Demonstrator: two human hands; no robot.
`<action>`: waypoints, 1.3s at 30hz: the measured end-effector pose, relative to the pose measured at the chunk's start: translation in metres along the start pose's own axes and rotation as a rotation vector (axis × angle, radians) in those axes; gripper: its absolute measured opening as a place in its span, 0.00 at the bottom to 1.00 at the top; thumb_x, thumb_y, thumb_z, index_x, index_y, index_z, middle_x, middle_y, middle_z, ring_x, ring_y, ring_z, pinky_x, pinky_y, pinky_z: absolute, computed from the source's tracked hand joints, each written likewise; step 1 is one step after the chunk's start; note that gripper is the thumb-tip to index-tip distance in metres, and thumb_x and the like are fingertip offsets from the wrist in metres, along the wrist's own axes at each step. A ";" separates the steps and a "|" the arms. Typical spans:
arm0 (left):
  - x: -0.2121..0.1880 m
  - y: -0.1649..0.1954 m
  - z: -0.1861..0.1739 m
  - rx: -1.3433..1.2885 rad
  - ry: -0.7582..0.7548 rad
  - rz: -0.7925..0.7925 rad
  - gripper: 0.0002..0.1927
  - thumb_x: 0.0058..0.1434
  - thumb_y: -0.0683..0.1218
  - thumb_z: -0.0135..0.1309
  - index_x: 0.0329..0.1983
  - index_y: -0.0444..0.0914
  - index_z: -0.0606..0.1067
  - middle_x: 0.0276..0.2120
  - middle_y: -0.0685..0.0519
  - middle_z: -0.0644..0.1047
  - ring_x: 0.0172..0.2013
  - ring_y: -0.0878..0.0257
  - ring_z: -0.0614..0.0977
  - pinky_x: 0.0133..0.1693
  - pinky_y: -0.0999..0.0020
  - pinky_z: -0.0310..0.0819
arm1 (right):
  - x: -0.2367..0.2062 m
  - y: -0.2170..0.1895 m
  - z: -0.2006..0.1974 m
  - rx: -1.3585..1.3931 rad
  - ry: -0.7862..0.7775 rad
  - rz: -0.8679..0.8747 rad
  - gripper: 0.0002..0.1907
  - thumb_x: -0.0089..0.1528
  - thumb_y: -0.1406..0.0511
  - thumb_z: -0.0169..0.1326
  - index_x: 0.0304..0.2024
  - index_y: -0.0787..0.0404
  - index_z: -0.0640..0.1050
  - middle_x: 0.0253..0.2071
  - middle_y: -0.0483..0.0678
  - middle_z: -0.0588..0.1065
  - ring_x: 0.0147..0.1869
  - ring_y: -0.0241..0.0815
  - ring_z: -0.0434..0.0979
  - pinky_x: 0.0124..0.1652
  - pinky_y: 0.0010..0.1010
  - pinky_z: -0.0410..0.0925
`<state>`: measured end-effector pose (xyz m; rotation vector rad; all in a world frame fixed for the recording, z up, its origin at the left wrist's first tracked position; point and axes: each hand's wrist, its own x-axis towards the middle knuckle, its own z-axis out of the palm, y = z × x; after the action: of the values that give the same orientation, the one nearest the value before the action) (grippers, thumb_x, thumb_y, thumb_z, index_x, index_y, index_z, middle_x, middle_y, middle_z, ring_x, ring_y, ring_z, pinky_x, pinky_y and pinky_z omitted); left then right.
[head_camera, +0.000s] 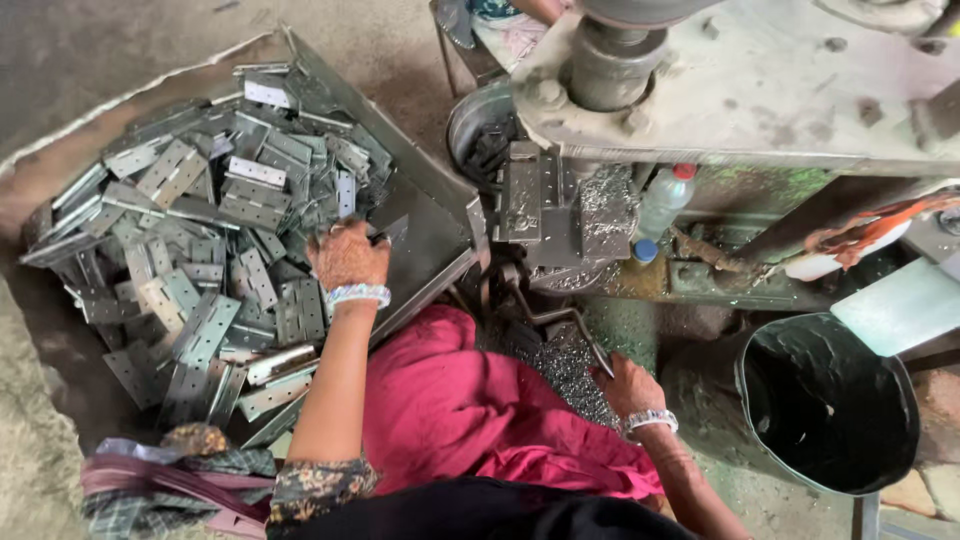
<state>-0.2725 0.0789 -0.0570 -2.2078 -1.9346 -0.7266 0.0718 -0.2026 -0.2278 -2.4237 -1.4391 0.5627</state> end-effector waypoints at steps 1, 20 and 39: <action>-0.001 -0.001 -0.007 -0.042 -0.013 0.004 0.17 0.53 0.53 0.65 0.44 0.42 0.81 0.41 0.46 0.83 0.41 0.45 0.84 0.49 0.48 0.73 | -0.001 -0.001 -0.002 0.004 0.000 0.002 0.24 0.61 0.47 0.55 0.47 0.57 0.74 0.40 0.60 0.80 0.45 0.65 0.80 0.45 0.56 0.70; -0.109 0.218 0.070 -0.123 -0.141 0.533 0.15 0.65 0.47 0.48 0.50 0.38 0.80 0.64 0.49 0.74 0.63 0.55 0.72 0.59 0.52 0.65 | -0.012 -0.038 -0.054 -0.095 -0.078 0.046 0.26 0.63 0.44 0.50 0.50 0.55 0.73 0.39 0.58 0.81 0.46 0.61 0.83 0.46 0.51 0.73; -0.067 0.240 0.079 -0.014 -0.207 0.387 0.21 0.63 0.49 0.46 0.57 0.43 0.78 0.68 0.55 0.67 0.69 0.53 0.60 0.63 0.45 0.51 | 0.013 -0.012 -0.031 -0.136 -0.024 -0.073 0.24 0.64 0.45 0.52 0.43 0.59 0.75 0.36 0.61 0.80 0.43 0.63 0.82 0.40 0.52 0.73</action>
<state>-0.0254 0.0065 -0.1024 -2.6437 -1.5006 -0.4695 0.0821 -0.1867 -0.1974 -2.4623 -1.6182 0.4944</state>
